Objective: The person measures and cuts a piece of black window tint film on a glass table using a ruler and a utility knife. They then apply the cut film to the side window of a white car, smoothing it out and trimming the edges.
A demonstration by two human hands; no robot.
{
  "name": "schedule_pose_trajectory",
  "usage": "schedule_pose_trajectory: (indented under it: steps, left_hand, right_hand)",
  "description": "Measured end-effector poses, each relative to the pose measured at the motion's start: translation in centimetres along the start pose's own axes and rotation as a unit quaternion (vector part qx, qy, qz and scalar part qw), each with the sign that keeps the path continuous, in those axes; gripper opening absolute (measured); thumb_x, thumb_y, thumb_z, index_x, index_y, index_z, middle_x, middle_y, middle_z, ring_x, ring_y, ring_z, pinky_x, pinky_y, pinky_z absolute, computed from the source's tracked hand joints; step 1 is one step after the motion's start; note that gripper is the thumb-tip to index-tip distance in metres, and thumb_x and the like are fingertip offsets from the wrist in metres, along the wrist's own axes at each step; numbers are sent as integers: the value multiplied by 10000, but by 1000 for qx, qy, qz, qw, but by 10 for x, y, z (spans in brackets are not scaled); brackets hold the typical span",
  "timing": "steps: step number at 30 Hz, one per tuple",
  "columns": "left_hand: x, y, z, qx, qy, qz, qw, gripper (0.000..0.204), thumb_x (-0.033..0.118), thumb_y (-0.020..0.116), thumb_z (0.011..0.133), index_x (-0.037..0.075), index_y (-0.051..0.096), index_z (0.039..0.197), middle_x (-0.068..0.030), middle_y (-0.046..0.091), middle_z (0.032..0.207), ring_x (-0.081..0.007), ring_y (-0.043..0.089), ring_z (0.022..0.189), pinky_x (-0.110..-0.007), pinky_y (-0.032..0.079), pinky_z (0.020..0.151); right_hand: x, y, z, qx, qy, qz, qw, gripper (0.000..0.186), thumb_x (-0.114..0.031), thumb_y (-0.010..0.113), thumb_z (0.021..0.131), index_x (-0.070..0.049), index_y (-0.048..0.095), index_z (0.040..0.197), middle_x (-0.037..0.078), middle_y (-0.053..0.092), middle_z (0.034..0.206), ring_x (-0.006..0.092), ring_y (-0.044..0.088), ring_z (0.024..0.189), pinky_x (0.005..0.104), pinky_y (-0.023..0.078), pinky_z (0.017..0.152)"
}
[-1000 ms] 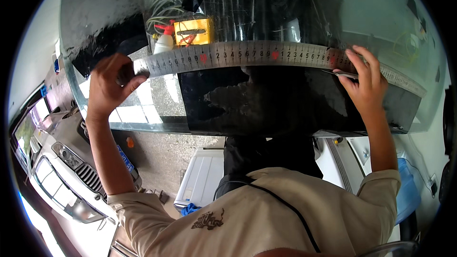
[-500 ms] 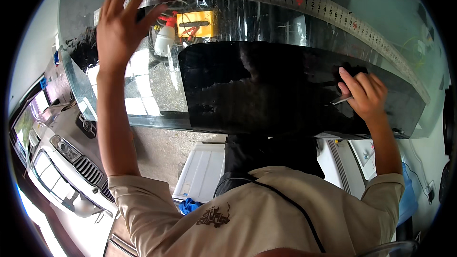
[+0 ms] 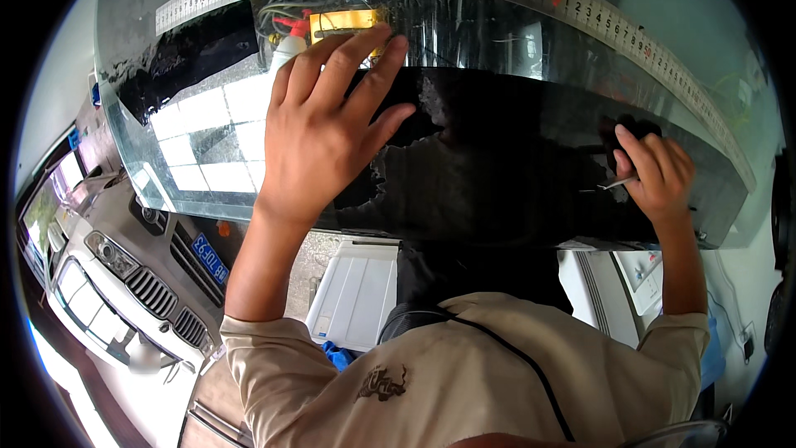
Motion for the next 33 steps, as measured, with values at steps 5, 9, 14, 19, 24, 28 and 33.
schedule_pose_trajectory:
  steps: [5,9,14,19,24,28,33]
  left_hand:
    - [-5,5,18,76,26,-23,996,402,118,759,669,99,653,1056,-24,585,997,-225,565,850,-351,478,737]
    - [-2,4,38,101,14,-60,993,228,115,748,673,80,622,860,-22,555,829,-219,574,775,-343,483,636]
    - [-1,4,56,80,32,-44,995,199,134,738,691,82,555,749,-24,520,725,-207,586,733,-340,486,582]
    - [-5,6,61,113,47,-5,992,186,150,740,702,92,581,778,-8,555,754,-196,597,719,-321,499,589]
    - [8,2,55,99,120,-96,983,241,106,765,666,98,663,884,0,611,900,-192,599,780,-314,506,650]
    - [10,2,58,30,125,-100,987,210,68,771,667,63,674,852,-32,624,885,-216,610,793,-334,512,692]
    - [16,0,69,1,108,-80,991,160,70,749,702,44,643,820,-60,622,831,-220,612,770,-337,510,691]
  right_hand:
    - [0,-3,6,-15,6,2,1000,357,-117,740,709,-122,657,1056,14,495,681,153,490,527,283,411,479]
    - [0,-2,4,-15,13,-4,1000,393,-111,747,690,-139,653,1071,13,507,692,152,500,530,282,417,484]
    - [2,-1,2,-9,11,1,1000,404,-106,748,680,-141,654,1072,7,509,694,147,498,524,281,409,478]
    - [5,0,2,-4,15,28,999,404,-108,740,682,-142,653,1075,6,495,679,149,483,511,281,401,471]
    - [6,1,3,-6,22,46,999,402,-113,736,684,-144,656,1077,7,485,673,154,472,503,283,400,468]
    - [8,0,3,-14,24,52,998,419,-103,734,676,-144,655,1086,7,483,672,152,469,502,281,399,467]
    - [10,1,4,-8,21,63,998,435,-89,734,668,-140,652,1092,5,481,671,146,467,500,282,393,465]
Point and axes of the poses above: each hand's wrist, its own z-axis towards the middle knuckle, its own y-axis out of the palm, x = y × z, the point moved 5 cm from there along z, towards the middle knuckle
